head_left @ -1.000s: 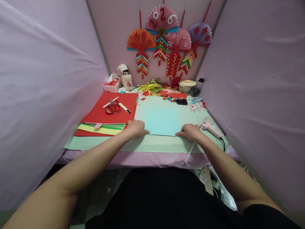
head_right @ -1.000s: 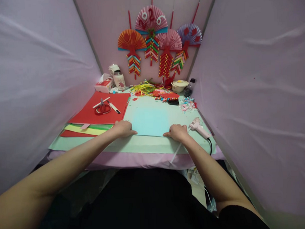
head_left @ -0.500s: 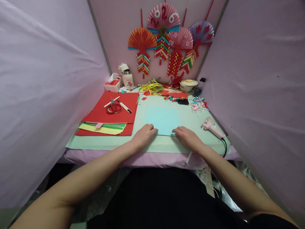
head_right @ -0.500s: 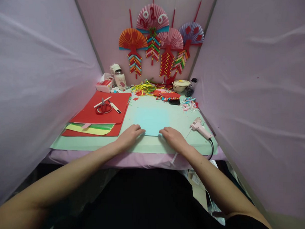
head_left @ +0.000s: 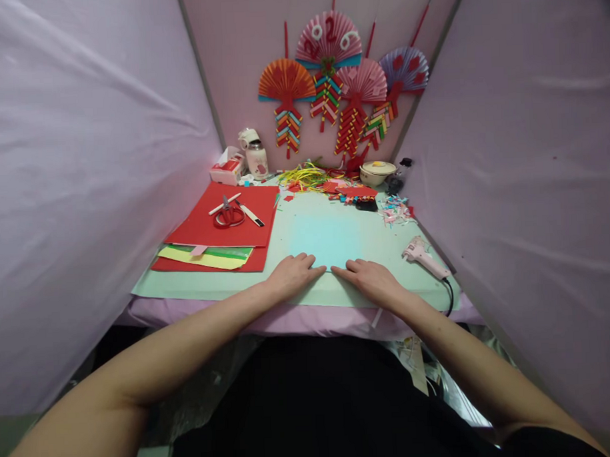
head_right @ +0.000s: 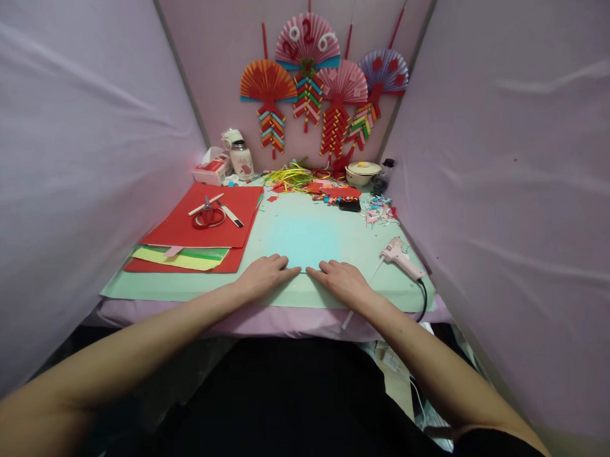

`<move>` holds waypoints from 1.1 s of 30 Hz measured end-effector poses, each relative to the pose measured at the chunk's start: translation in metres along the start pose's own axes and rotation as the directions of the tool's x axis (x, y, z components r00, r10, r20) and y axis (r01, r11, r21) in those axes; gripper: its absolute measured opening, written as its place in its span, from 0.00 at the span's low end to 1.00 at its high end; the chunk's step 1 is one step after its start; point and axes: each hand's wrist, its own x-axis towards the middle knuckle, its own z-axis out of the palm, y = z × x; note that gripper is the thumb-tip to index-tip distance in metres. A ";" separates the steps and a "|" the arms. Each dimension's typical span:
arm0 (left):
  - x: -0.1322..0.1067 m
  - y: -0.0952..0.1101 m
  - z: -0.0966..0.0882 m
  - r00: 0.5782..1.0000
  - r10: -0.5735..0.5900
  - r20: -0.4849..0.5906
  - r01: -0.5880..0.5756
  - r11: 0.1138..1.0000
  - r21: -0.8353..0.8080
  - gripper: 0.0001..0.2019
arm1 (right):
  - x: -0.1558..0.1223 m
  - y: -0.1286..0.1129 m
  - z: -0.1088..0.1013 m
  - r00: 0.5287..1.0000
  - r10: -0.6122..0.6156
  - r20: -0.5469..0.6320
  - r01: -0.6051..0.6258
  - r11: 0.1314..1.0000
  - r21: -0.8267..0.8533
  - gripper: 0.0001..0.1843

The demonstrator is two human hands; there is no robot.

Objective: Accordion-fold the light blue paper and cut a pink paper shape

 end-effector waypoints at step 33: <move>0.007 0.051 0.004 0.999 -0.053 -0.008 0.054 0.994 0.094 0.14 | 0.013 -0.050 0.000 0.984 0.178 -0.027 -0.179 0.984 -0.017 0.13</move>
